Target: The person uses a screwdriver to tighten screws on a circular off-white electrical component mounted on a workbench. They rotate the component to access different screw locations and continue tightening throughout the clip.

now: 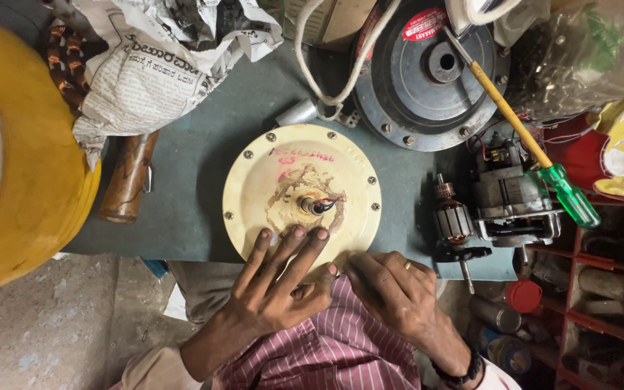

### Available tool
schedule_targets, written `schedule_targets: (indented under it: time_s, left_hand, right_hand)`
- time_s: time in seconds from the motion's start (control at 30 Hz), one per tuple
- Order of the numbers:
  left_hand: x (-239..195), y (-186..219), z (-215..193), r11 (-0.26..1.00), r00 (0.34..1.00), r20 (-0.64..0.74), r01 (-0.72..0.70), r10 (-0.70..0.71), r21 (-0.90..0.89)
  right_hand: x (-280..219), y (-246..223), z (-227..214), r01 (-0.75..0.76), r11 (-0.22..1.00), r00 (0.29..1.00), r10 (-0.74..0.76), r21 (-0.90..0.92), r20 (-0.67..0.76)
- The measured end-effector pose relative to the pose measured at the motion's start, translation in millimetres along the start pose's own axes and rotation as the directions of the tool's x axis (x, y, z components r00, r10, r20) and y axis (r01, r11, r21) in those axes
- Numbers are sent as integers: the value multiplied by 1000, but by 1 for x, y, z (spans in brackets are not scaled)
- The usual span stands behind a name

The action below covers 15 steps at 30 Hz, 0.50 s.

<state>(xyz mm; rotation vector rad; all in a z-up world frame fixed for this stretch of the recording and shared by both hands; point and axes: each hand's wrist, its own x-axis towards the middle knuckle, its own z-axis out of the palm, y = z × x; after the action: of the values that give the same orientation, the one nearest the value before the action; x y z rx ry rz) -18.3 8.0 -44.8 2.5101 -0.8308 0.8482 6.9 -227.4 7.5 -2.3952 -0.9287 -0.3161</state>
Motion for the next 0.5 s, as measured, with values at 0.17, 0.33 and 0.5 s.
schedule_targets:
  time_s: [0.17,0.33,0.5]
  left_hand:
    - [2,1,-2,1000,1000,11,1,-1,-2]
    - [1,1,1,1000,1000,0,16,-16,-18]
    - [1,2,-1,1000,1000,10,19,-19,-16]
  right_hand:
    - [-2,4,-1,8,1000,999,-8,-1,35]
    - [0,5,0,10,1000,1000,-10,10,22]
    - [1,3,-1,22,1000,1000,-22,14,-10]
